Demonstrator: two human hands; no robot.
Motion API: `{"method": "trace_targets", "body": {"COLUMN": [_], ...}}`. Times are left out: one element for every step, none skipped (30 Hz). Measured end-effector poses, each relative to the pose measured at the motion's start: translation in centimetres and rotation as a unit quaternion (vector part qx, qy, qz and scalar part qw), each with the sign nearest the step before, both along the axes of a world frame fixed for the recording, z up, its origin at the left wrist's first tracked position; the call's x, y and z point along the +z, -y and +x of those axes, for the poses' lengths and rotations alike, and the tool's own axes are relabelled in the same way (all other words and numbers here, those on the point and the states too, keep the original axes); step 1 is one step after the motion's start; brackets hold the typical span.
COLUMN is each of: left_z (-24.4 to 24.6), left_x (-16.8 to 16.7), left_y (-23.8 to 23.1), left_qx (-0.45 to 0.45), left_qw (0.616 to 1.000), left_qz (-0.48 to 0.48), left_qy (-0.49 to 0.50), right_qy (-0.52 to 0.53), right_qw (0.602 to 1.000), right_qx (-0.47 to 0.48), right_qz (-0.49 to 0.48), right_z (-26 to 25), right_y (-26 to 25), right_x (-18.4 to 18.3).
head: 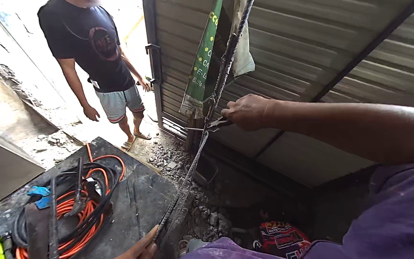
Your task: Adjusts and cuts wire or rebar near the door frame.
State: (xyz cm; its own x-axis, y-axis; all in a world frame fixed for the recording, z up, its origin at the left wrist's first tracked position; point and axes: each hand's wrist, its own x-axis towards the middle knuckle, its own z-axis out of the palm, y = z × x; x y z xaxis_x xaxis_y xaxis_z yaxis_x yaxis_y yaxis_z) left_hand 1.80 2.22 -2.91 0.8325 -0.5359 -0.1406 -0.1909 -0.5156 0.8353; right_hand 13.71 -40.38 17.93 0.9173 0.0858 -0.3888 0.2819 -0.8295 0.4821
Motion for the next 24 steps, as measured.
{"method": "trace_targets", "body": {"left_z": [-0.1, -0.1, -0.1, -0.1, -0.2, -0.3, -0.4, -0.4, -0.5, -0.5, -0.5, -0.4, -0.5, -0.4, -0.4, -0.4, -0.4, -0.5, -0.6, -0.6, -0.6, -0.6, -0.6, -0.6], "left_x": [-0.2, -0.3, -0.3, -0.1, 0.0, 0.0, 0.0, 0.1, 0.1, 0.2, 0.2, 0.2, 0.2, 0.1, 0.0, -0.1, -0.1, -0.2, -0.2, -0.1, 0.0, 0.1, 0.2, 0.3], "left_y": [0.0, -0.1, -0.1, -0.1, 0.0, 0.0, 0.0, 0.1, 0.1, 0.1, 0.2, 0.2, 0.2, 0.1, 0.0, -0.1, -0.1, -0.1, 0.0, 0.0, 0.1, 0.3, 0.3, 0.3], "left_qx": [0.004, 0.005, 0.003, 0.002, 0.003, 0.008, 0.014, 0.02, 0.026, 0.03, 0.033, 0.035, 0.036, 0.036, 0.037, 0.039, 0.04, 0.042, 0.043, 0.044, 0.044, 0.046, 0.047, 0.045], "left_qw": [1.0, 1.0, 0.999, 0.999, 0.999, 0.998, 0.998, 0.998, 0.997, 0.997, 0.997, 0.996, 0.997, 0.997, 0.997, 0.997, 0.997, 0.997, 0.997, 0.996, 0.996, 0.995, 0.995, 0.995], "left_qz": [0.004, 0.01, 0.019, 0.027, 0.033, 0.034, 0.035, 0.039, 0.046, 0.051, 0.055, 0.058, 0.057, 0.055, 0.052, 0.05, 0.05, 0.052, 0.057, 0.061, 0.065, 0.067, 0.07, 0.072], "left_qy": [0.01, 0.021, 0.029, 0.035, 0.04, 0.047, 0.051, 0.05, 0.05, 0.052, 0.053, 0.05, 0.048, 0.045, 0.042, 0.041, 0.04, 0.039, 0.041, 0.046, 0.049, 0.055, 0.058, 0.059], "right_qy": [0.018, 0.038, 0.056, 0.073, 0.086, 0.097, 0.11, 0.125, 0.143, 0.165, 0.193, 0.225, 0.258, 0.288, 0.311, 0.327, 0.334, 0.34, 0.35, 0.371, 0.395, 0.414, 0.423, 0.42], "right_qw": [1.0, 0.998, 0.997, 0.995, 0.993, 0.991, 0.988, 0.984, 0.98, 0.973, 0.964, 0.951, 0.934, 0.912, 0.886, 0.856, 0.824, 0.788, 0.75, 0.713, 0.681, 0.656, 0.641, 0.638], "right_qx": [-0.022, -0.038, -0.049, -0.058, -0.067, -0.077, -0.087, -0.096, -0.102, -0.109, -0.118, -0.13, -0.149, -0.175, -0.207, -0.247, -0.288, -0.325, -0.35, -0.362, -0.364, -0.362, -0.359, -0.357], "right_qz": [0.011, 0.021, 0.031, 0.041, 0.047, 0.056, 0.07, 0.083, 0.097, 0.115, 0.139, 0.167, 0.199, 0.236, 0.275, 0.316, 0.356, 0.398, 0.438, 0.472, 0.498, 0.516, 0.531, 0.538], "right_z": [-0.9, -1.6, -2.5, -3.2, -3.8, -4.4, -4.8, -5.2, -5.6, -6.0, -6.5, -7.1, -7.9, -8.7, -9.2, -9.5, -9.5, -9.3, -9.0, -8.4, -7.6, -6.9, -6.3, -6.1], "right_y": [-0.4, -0.7, -0.7, -0.7, -0.6, -0.5, -0.3, 0.0, 0.3, 0.5, 0.6, 0.7, 0.7, 0.5, 0.0, -0.7, -1.5, -2.5, -3.6, -4.6, -5.5, -6.2, -6.7, -6.9], "right_x": [-0.5, -1.0, -1.5, -2.0, -2.4, -3.0, -3.7, -4.4, -5.2, -6.2, -7.3, -8.8, -10.4, -12.2, -14.0, -15.8, -17.5, -19.2, -21.0, -22.5, -23.8, -24.7, -25.2, -25.2]}}
